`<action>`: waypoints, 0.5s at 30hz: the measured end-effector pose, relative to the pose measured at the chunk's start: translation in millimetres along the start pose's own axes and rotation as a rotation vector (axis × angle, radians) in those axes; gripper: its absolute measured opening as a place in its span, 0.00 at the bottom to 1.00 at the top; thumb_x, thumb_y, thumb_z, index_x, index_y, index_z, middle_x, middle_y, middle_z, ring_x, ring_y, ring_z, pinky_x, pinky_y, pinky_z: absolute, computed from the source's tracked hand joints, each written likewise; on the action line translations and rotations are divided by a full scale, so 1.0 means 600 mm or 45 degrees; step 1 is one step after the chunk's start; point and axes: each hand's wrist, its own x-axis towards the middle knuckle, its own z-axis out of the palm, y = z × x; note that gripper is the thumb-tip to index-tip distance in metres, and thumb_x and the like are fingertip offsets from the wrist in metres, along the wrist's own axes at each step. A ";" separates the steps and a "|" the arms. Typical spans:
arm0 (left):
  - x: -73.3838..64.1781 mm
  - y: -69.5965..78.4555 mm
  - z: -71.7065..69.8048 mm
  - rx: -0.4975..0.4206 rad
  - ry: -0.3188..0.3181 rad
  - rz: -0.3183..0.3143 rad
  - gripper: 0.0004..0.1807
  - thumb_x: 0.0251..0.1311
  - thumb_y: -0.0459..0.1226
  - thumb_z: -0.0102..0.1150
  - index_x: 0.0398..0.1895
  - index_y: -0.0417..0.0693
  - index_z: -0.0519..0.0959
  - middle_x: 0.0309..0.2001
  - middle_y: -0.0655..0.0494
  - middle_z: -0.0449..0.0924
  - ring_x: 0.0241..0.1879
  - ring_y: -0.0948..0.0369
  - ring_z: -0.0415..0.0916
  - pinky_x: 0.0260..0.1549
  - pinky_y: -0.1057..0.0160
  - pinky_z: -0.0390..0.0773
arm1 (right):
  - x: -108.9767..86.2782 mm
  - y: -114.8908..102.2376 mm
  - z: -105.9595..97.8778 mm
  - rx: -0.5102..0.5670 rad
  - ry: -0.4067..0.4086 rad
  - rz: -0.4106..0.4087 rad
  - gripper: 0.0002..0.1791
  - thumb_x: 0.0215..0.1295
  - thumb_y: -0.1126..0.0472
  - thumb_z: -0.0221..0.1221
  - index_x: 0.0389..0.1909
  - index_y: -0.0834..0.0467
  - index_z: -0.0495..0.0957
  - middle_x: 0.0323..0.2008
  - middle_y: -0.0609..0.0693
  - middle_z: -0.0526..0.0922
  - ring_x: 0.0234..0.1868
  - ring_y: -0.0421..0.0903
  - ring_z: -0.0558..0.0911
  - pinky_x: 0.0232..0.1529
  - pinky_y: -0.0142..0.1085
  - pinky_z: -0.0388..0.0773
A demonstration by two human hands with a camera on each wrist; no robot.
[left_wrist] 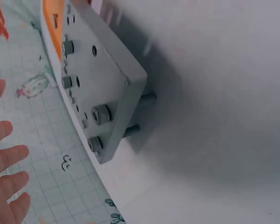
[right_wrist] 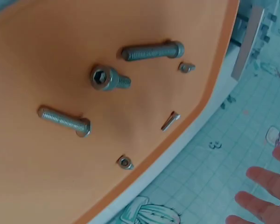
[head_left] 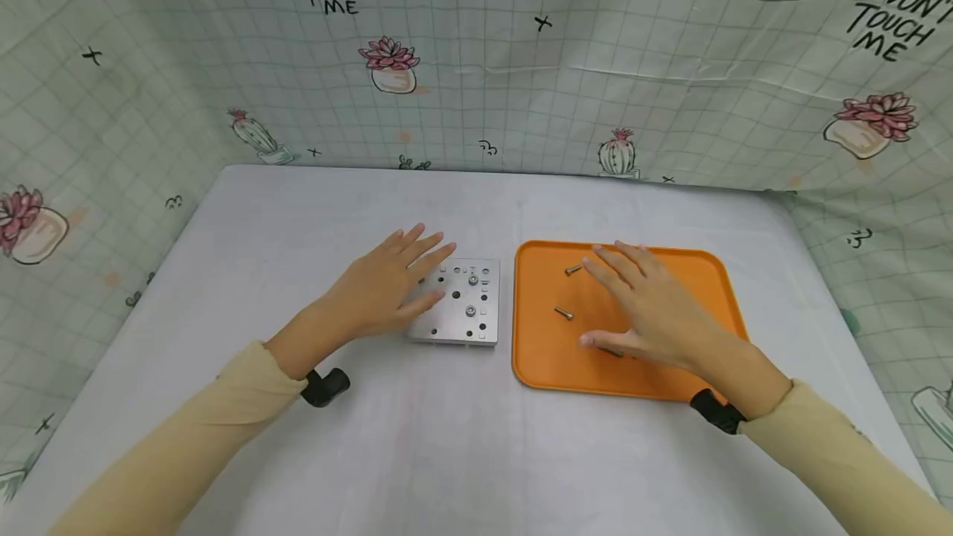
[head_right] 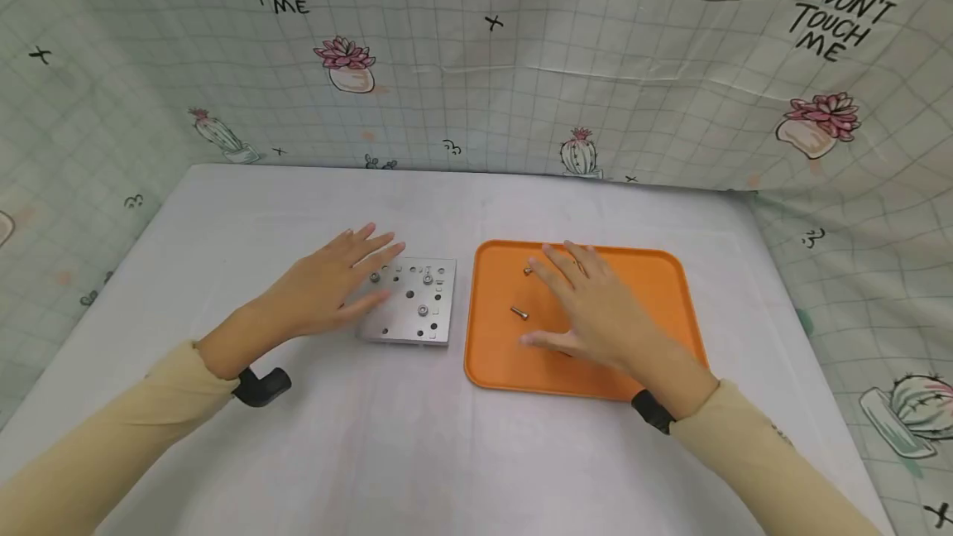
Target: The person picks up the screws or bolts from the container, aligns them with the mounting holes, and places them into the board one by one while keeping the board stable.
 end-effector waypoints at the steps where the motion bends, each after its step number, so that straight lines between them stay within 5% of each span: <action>1: -0.002 -0.003 0.000 -0.023 -0.003 -0.018 0.32 0.65 0.54 0.37 0.70 0.55 0.51 0.70 0.52 0.52 0.71 0.52 0.44 0.68 0.54 0.45 | 0.000 0.003 -0.001 -0.002 -0.004 0.016 0.48 0.49 0.32 0.56 0.64 0.58 0.59 0.62 0.59 0.64 0.64 0.60 0.60 0.62 0.53 0.57; 8: -0.027 -0.020 0.010 -0.344 -0.008 -0.159 0.30 0.61 0.48 0.50 0.67 0.55 0.59 0.66 0.50 0.61 0.67 0.48 0.53 0.61 0.46 0.60 | 0.003 0.023 -0.012 0.086 -0.121 0.175 0.46 0.51 0.34 0.56 0.64 0.59 0.61 0.61 0.56 0.66 0.60 0.57 0.64 0.59 0.51 0.61; 15: -0.049 -0.034 0.025 -0.621 0.020 -0.230 0.26 0.60 0.43 0.54 0.61 0.47 0.66 0.58 0.48 0.69 0.59 0.51 0.65 0.57 0.50 0.66 | 0.005 0.045 -0.024 0.283 -0.249 0.396 0.38 0.58 0.36 0.52 0.62 0.58 0.64 0.58 0.57 0.69 0.59 0.56 0.66 0.56 0.53 0.65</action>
